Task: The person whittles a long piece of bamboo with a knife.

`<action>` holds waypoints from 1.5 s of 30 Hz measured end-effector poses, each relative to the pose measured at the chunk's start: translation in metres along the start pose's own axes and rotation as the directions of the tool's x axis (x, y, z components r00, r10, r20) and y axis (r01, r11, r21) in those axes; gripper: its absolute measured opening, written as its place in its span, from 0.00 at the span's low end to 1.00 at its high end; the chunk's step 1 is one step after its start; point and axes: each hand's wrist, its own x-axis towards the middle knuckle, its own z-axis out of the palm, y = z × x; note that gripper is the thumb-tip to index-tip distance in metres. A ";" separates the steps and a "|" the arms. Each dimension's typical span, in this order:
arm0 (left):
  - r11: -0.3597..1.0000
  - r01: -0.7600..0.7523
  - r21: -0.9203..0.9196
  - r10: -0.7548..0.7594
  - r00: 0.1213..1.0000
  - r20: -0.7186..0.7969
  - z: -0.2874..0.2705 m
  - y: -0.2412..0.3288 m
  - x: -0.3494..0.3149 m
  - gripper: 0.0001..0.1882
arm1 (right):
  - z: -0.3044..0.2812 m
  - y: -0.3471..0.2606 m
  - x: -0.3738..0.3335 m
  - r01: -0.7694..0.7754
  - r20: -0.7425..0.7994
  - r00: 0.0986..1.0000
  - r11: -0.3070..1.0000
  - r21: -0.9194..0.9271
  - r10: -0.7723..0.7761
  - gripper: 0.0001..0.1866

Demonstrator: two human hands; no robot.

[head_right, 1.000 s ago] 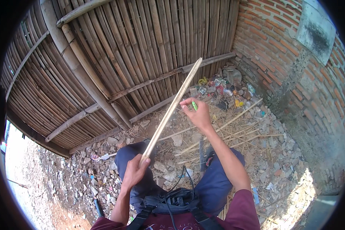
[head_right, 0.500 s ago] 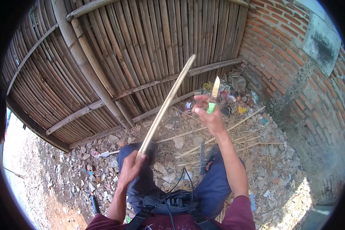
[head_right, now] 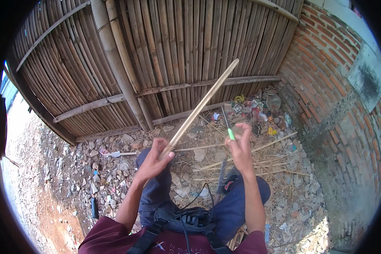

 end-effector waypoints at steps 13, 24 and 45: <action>0.979 0.105 -0.175 -0.083 0.989 0.124 0.035 -0.003 0.000 0.18 | 0.115 0.043 -0.060 0.326 0.211 0.938 0.906 -0.269 -0.275 0.20; 0.983 0.040 -0.180 -0.019 0.993 0.116 0.000 0.010 -0.012 0.14 | 0.046 -0.037 -0.022 0.459 0.185 0.840 0.486 -0.744 -0.510 0.21; 0.997 0.065 -0.047 -0.015 0.725 0.688 -0.066 0.039 -0.002 0.17 | -0.141 -0.093 0.011 0.275 0.446 0.841 0.469 -0.839 0.306 0.14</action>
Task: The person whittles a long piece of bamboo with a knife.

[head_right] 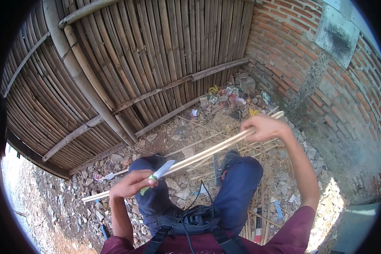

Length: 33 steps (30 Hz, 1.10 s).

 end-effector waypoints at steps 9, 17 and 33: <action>0.905 -0.266 0.331 0.376 0.864 -0.333 -0.020 0.068 0.049 0.17 | 0.038 0.033 -0.184 -0.286 0.003 0.955 0.914 0.287 0.298 0.14; 0.917 -0.303 -0.257 0.175 0.888 -0.424 0.013 0.045 0.079 0.16 | 0.162 0.023 -0.272 -0.379 -0.061 0.705 0.448 0.810 0.706 0.09; 0.993 -0.113 0.028 0.116 0.925 -0.363 0.103 0.029 0.144 0.23 | 0.187 -0.103 -0.091 0.337 -0.260 0.825 -0.068 0.939 0.502 0.14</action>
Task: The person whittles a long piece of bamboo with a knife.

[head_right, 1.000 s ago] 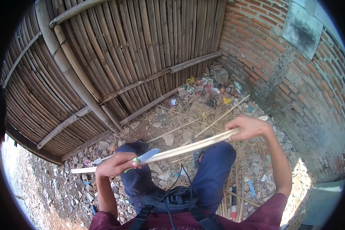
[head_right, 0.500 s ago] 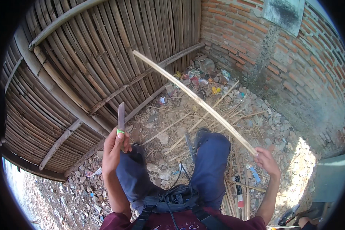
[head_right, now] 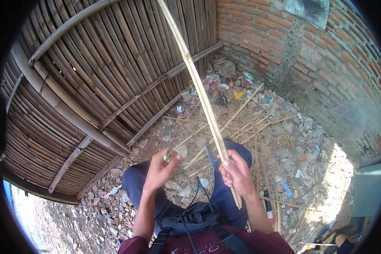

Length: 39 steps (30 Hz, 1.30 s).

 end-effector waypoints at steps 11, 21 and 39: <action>0.945 -0.249 0.213 0.280 0.951 -0.131 0.012 -0.026 0.003 0.21 | 0.049 0.018 0.019 -0.036 0.220 0.973 0.992 -0.124 0.063 0.17; 0.964 -0.149 0.218 0.218 0.917 -0.334 0.007 -0.034 -0.010 0.21 | 0.066 0.019 0.031 -0.148 0.295 0.945 0.989 0.004 0.141 0.22; 0.918 -0.197 0.345 0.302 0.910 -0.284 -0.008 -0.030 -0.002 0.05 | 0.084 0.019 0.018 0.042 0.198 0.979 0.916 -0.398 0.042 0.18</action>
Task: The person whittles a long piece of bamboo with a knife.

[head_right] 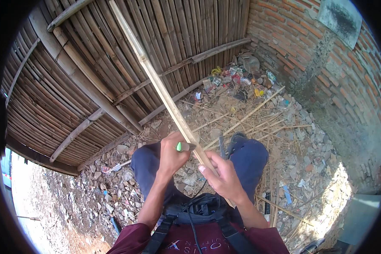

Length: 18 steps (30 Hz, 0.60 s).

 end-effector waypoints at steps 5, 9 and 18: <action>0.995 -0.027 0.094 0.032 0.998 -0.049 0.003 -0.002 -0.004 0.06 | 0.001 -0.005 -0.003 0.045 -0.037 0.998 0.978 -0.205 -0.054 0.17; 0.987 -0.071 0.146 0.089 0.989 -0.116 0.009 -0.012 -0.005 0.07 | 0.007 -0.012 -0.005 0.126 -0.054 0.987 0.942 -0.311 -0.150 0.17; 0.960 -0.060 0.273 0.133 0.957 -0.256 0.012 -0.012 -0.002 0.16 | 0.024 -0.016 -0.010 0.170 -0.110 0.966 0.892 -0.419 -0.235 0.16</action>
